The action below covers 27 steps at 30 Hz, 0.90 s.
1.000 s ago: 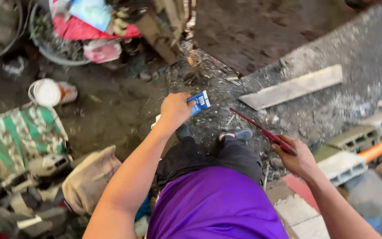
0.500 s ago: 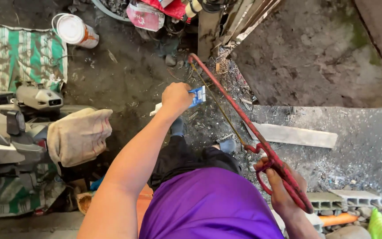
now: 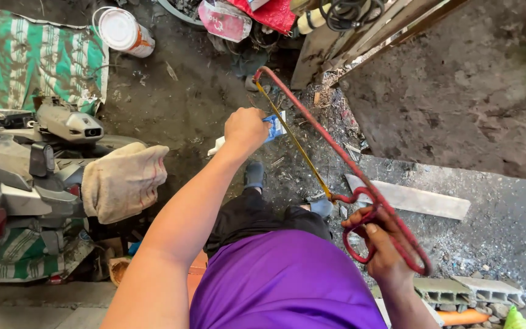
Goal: Removing and maintaining motorcycle components using a hacksaw, rag, and sealant
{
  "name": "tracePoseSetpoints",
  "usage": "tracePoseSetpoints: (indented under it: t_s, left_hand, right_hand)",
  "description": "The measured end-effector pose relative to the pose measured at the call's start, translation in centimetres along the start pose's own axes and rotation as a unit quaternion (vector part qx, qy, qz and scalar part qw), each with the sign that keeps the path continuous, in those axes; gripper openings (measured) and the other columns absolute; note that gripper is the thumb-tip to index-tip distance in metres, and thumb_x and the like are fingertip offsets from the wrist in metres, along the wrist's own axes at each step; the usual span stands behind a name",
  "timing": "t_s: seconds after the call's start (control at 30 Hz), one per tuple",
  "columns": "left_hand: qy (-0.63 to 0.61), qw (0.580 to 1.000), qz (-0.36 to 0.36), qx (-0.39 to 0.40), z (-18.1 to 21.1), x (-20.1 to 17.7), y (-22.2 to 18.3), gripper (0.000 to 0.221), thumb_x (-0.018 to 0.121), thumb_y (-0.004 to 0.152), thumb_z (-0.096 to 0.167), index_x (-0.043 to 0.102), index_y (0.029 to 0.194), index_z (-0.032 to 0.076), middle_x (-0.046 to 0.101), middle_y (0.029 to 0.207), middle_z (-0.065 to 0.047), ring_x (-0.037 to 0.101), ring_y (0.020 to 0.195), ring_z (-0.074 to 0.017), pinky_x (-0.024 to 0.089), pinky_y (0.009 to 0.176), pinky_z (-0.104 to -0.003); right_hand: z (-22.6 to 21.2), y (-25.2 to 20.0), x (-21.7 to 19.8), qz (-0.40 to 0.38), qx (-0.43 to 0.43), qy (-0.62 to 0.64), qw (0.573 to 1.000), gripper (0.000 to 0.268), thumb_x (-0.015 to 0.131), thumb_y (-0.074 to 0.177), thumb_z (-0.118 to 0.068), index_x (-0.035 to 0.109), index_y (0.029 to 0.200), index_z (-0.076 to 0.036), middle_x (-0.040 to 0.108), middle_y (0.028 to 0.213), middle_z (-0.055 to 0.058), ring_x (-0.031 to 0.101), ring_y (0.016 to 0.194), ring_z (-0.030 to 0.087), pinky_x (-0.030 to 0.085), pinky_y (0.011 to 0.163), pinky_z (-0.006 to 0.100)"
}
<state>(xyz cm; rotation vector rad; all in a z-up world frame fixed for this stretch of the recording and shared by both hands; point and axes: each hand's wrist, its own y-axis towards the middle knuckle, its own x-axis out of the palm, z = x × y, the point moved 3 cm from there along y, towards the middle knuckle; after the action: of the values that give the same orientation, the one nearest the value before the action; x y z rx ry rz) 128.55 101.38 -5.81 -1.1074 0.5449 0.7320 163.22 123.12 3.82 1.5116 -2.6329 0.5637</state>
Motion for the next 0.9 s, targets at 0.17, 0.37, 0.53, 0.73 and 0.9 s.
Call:
tracePoseSetpoints:
  t_s: [0.17, 0.37, 0.53, 0.73, 0.9]
  left_hand:
    - [0.029, 0.999, -0.020, -0.035, -1.7, -3.0, -0.7, 0.025, 0.066, 0.107, 0.030, 0.084, 0.121, 0.020, 0.080, 0.109, -0.013, 0.074, 0.106, -0.0399, 0.061, 0.090, -0.056]
    - [0.028, 0.998, -0.008, -0.049, -6.4, -3.2, -0.2, 0.027, 0.064, 0.104, 0.029, 0.085, 0.115, 0.017, 0.081, 0.101, -0.013, 0.075, 0.097, -0.0389, 0.061, 0.082, -0.054]
    - [0.006, 0.998, -0.008, -0.067, -8.4, -3.2, -1.2, 0.029, 0.065, 0.107, 0.030, 0.084, 0.124, 0.016, 0.082, 0.111, -0.015, 0.074, 0.108, -0.0419, 0.061, 0.090, -0.056]
    - [0.024, 0.997, 0.072, -0.021, -11.8, -2.6, -1.7, 0.028, 0.077, 0.098, 0.033, 0.089, 0.117, 0.016, 0.085, 0.101, -0.024, 0.081, 0.105, -0.0506, 0.064, 0.094, -0.061]
    - [0.020, 0.994, 0.089, -0.054, -16.1, -3.7, -3.3, 0.026, 0.077, 0.100, 0.036, 0.088, 0.119, 0.022, 0.085, 0.101, -0.020, 0.081, 0.103, -0.0487, 0.065, 0.092, -0.060]
  right_hand:
    - [-0.3, 3.3, -0.5, -0.013, 0.143, 0.269, 0.952, 0.027, 0.055, 0.101, -0.006, 0.066, 0.124, 0.002, 0.066, 0.104, 0.017, 0.063, 0.097, 0.038, 0.055, 0.091, 0.062]
    - [1.2, 4.7, -2.8, -0.017, 0.240, 0.464, 0.853, 0.028, 0.052, 0.100, -0.004, 0.059, 0.127, -0.005, 0.058, 0.105, 0.008, 0.054, 0.091, 0.025, 0.055, 0.090, 0.049]
    - [1.2, 4.8, -3.4, -0.002, 0.217, 0.443, 0.870, 0.028, 0.052, 0.099, -0.005, 0.063, 0.124, -0.003, 0.063, 0.103, 0.010, 0.059, 0.092, 0.027, 0.053, 0.088, 0.050]
    - [6.3, 7.0, -6.6, 0.025, 0.248, 0.351, 0.902, 0.035, 0.056, 0.099, -0.012, 0.066, 0.133, -0.009, 0.056, 0.105, -0.001, 0.059, 0.102, 0.021, 0.054, 0.101, 0.055]
    - [18.8, 10.6, -7.3, 0.067, 0.367, 0.342, 0.863, 0.030, 0.056, 0.100, -0.010, 0.067, 0.128, -0.009, 0.069, 0.105, 0.002, 0.068, 0.103, 0.025, 0.059, 0.100, 0.058]
